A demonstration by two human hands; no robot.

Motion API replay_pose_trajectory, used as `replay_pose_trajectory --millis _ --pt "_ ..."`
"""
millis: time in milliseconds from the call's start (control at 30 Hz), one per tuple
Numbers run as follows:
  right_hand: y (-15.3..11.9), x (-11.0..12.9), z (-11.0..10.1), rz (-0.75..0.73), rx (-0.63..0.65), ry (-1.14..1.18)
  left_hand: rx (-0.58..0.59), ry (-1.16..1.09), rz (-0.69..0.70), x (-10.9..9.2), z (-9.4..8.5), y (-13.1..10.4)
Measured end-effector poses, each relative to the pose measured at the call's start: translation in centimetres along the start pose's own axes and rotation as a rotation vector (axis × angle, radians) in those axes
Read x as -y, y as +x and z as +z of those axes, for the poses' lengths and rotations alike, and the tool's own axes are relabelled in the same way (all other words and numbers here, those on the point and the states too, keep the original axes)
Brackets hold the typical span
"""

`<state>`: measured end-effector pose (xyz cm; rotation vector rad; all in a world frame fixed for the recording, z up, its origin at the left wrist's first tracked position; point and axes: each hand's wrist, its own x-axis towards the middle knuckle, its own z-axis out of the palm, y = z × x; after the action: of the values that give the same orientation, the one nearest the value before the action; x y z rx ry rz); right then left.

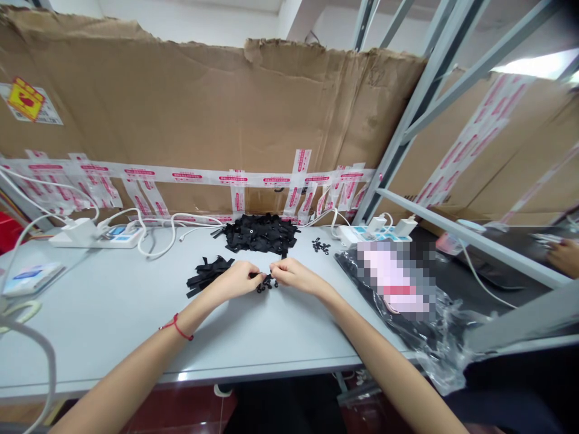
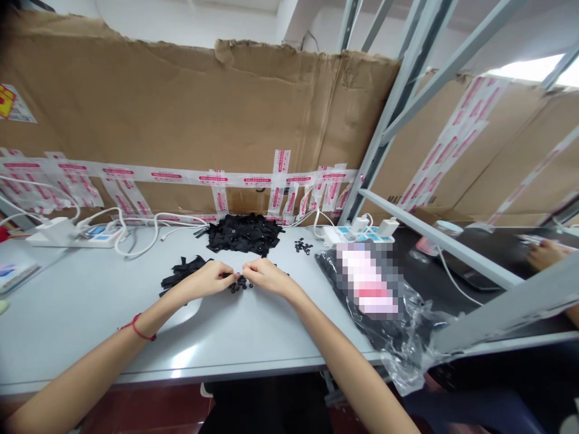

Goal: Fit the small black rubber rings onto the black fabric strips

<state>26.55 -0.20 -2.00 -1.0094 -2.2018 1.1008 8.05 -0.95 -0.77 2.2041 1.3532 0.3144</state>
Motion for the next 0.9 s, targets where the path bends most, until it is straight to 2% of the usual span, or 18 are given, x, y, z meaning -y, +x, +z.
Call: replay_pose_trajectory --millis 167,267,367,467,533,600,767,900 --pt "-0.3 0.7 -0.7 -0.008 0.043 -0.048 0.058 0.002 0.042 -0.6 -1.3 -0.5" --pt "-0.5 0.7 -1.5 0.049 -0.045 -0.082 0.071 0.043 0.026 -0.1 -3.4 -1.2" --pt "-0.6 0.3 -2.3 0.152 -0.237 -0.261 -0.014 0.322 -0.137 1.2 -5.8 -2.0" --pt "-0.6 0.1 -2.7 0.283 -0.335 -0.493 -0.238 0.565 -0.199 2.3 -6.7 -1.8" --pt "-0.7 0.1 -2.8 0.355 -0.326 -0.586 -0.386 0.603 -0.184 2.5 -6.4 -0.8" --pt "-0.8 0.3 -2.7 0.388 -0.290 -0.637 -0.440 0.574 -0.099 2.4 -5.7 1.1" --pt "-0.9 0.4 -2.3 0.411 -0.265 -0.723 -0.349 0.656 0.197 2.4 -3.9 6.9" --pt "-0.8 0.5 -2.2 0.412 -0.329 -0.729 -0.344 0.735 0.253 3.6 -3.3 9.7"
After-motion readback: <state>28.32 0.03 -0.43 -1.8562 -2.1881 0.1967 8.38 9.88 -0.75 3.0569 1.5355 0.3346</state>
